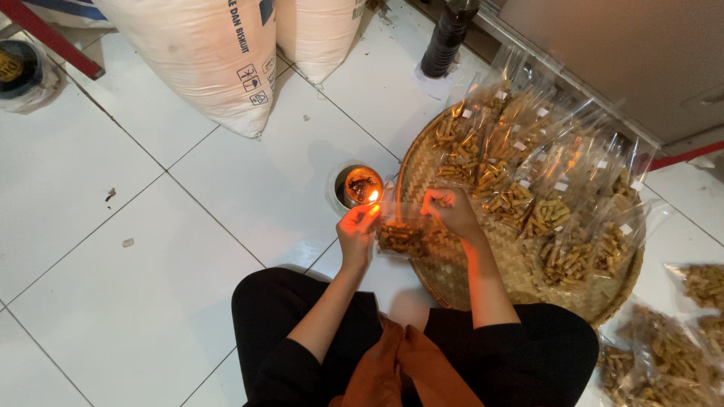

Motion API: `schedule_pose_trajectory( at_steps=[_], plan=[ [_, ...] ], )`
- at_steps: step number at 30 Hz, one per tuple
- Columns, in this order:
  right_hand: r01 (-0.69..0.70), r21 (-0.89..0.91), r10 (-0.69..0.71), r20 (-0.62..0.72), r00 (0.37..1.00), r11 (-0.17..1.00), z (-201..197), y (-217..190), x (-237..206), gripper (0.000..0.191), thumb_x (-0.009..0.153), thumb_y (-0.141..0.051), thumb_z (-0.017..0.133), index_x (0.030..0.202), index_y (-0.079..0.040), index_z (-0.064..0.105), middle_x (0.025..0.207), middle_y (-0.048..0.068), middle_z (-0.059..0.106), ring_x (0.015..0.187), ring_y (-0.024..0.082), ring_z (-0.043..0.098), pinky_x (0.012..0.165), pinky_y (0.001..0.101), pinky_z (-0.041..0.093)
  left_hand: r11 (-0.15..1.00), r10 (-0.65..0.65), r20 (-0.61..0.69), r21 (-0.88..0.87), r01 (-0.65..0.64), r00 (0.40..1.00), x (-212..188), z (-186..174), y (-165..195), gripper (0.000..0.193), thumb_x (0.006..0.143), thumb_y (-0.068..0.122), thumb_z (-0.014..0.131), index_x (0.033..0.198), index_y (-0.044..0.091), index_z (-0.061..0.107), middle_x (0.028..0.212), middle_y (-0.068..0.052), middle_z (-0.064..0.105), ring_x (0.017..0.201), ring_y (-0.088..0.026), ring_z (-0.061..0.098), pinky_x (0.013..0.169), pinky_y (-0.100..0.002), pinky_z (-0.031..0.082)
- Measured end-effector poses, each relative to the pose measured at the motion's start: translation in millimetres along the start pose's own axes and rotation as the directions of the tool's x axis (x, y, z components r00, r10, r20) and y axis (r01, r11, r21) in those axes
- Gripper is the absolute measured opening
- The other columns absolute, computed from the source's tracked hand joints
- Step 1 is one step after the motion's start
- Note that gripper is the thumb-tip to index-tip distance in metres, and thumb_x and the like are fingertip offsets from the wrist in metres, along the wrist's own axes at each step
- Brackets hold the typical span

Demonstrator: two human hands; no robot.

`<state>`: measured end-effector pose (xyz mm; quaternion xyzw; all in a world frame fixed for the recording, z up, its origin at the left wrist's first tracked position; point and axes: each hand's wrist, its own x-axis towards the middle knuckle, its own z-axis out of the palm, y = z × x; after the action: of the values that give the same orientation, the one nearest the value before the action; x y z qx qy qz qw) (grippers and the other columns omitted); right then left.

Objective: The person sits on the floor and heat-seals clear plastic bags filled with snack sticks over the flame of a small oil lamp, pressing and running the bag opening between fingers to melt it closed, then sets the sealed bag on a woven tray with other finished bags.

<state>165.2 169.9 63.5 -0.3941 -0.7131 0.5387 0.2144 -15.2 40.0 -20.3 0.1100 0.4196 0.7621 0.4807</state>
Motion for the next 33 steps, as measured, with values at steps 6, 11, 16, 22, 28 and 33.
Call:
schedule_pose_trajectory(
  at_steps=[6,11,16,22,28,33],
  plan=[
    [0.030,-0.023,-0.030,0.002,1.000,0.999,-3,-3,-2,0.018,0.087,-0.008,0.059,0.071,0.000,0.062,0.072,0.002,0.066,0.070,0.006,0.055,0.062,0.0257,0.041,0.998,-0.032,-0.017,0.055,0.033,0.999,0,0,1,0.019,0.095,0.012,0.069,0.104,-0.004,0.073,0.091,-0.010,0.073,0.083,-0.018,0.070,0.079,-0.030,0.056],
    [-0.030,0.032,0.029,0.027,0.999,0.999,-5,0,-3,0.021,0.087,-0.008,0.060,0.068,0.000,0.062,0.070,0.001,0.061,0.066,0.007,0.055,0.060,0.0270,0.042,0.998,-0.045,-0.010,0.031,0.045,0.999,0,-1,2,0.019,0.096,0.012,0.068,0.105,-0.005,0.073,0.092,-0.011,0.073,0.084,-0.019,0.070,0.080,-0.032,0.057],
    [-0.042,0.064,0.040,0.037,0.999,0.997,-7,2,-3,0.019,0.085,-0.006,0.061,0.068,0.002,0.062,0.070,0.002,0.059,0.066,0.008,0.055,0.061,0.0273,0.042,0.999,-0.044,0.004,0.032,0.044,0.999,0,-3,1,0.018,0.096,0.011,0.068,0.104,-0.005,0.072,0.095,-0.011,0.073,0.085,-0.020,0.071,0.081,-0.032,0.058],
    [-0.099,0.093,0.095,0.047,0.994,0.991,-10,-4,-7,0.018,0.084,-0.005,0.059,0.067,0.003,0.062,0.070,0.002,0.061,0.064,0.010,0.057,0.059,0.0285,0.045,0.999,-0.048,0.016,-0.002,0.048,0.999,2,-6,-6,0.017,0.096,0.010,0.068,0.104,-0.005,0.072,0.094,-0.011,0.072,0.085,-0.020,0.071,0.081,-0.032,0.058],
    [-0.102,-0.029,0.106,0.191,0.976,0.994,-24,-19,-11,0.016,0.087,-0.009,0.059,0.077,0.001,0.065,0.074,0.004,0.064,0.074,0.010,0.060,0.069,0.0292,0.049,0.996,0.018,0.036,0.086,-0.021,0.999,-2,-6,-14,0.018,0.097,0.012,0.069,0.105,-0.004,0.072,0.093,-0.009,0.073,0.084,-0.018,0.072,0.078,-0.031,0.058],
    [0.141,-0.385,-0.072,0.188,0.980,0.912,-28,-56,-19,0.021,0.079,-0.012,0.059,0.094,-0.006,0.073,0.086,0.006,0.072,0.079,0.019,0.067,0.074,0.0351,0.053,0.984,0.111,0.068,0.129,-0.119,0.991,-16,0,-15,0.015,0.098,0.010,0.071,0.105,-0.003,0.071,0.091,-0.009,0.073,0.085,-0.013,0.072,0.082,-0.029,0.059]
  ],
)
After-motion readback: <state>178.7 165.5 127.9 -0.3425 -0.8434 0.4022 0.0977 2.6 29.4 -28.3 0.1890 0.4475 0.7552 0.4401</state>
